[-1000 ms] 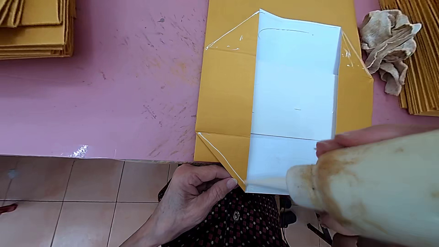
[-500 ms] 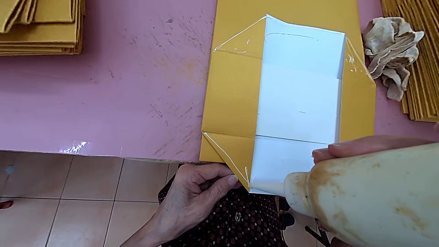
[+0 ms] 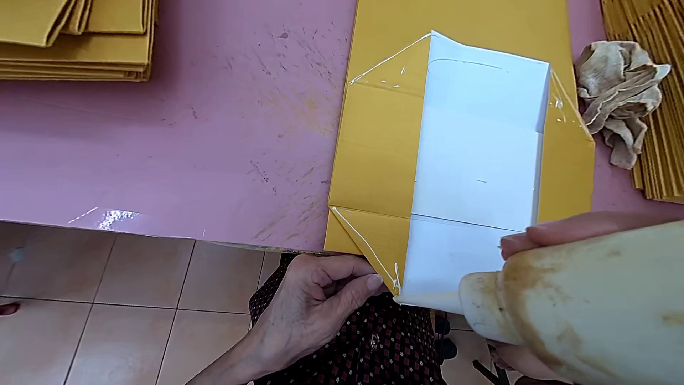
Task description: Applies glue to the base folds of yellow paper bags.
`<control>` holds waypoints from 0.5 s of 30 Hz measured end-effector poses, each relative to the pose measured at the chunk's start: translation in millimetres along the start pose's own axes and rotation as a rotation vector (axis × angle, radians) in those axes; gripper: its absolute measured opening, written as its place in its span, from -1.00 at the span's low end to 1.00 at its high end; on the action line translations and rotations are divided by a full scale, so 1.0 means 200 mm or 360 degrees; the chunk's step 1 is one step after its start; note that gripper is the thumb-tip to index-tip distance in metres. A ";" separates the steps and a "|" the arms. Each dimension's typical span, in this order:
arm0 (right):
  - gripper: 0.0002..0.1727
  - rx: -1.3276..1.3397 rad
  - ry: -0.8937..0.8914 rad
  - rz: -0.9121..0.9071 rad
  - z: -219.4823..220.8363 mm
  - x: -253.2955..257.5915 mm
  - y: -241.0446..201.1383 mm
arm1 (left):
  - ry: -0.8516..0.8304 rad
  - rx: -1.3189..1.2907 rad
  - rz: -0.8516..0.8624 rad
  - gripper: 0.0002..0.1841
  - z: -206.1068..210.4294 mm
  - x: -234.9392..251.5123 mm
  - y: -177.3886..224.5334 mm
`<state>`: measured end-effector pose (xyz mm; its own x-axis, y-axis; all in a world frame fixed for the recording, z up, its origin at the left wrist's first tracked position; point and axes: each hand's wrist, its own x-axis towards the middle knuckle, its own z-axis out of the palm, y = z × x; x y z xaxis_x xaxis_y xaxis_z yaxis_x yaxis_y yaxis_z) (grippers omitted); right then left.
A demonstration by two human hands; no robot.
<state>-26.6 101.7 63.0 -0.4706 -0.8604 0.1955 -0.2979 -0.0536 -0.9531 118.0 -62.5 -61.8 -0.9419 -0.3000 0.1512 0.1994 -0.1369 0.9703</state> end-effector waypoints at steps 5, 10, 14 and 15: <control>-0.54 -0.0265 0.0158 -0.0076 -0.08 0.03 0.07 | -0.0009 -0.0032 -0.0012 -0.84 0.00 0.00 0.00; -0.45 -0.0278 0.0247 -0.0107 -0.02 0.13 0.10 | -0.0010 -0.0025 0.0000 -0.84 0.00 0.00 -0.01; -0.09 -0.0329 0.0340 -0.0244 -0.05 0.21 0.15 | -0.0008 -0.0080 0.0009 -0.85 0.01 0.00 -0.02; -0.06 -0.0320 0.0368 -0.0307 -0.03 0.24 0.15 | -0.0008 -0.0087 0.0005 -0.85 0.01 0.00 -0.02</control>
<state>-63.1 61.7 44.2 -0.5585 -0.7054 0.4365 -0.5464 -0.0831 -0.8334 117.1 -60.9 -65.1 -0.9424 -0.2960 0.1555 0.2168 -0.1871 0.9581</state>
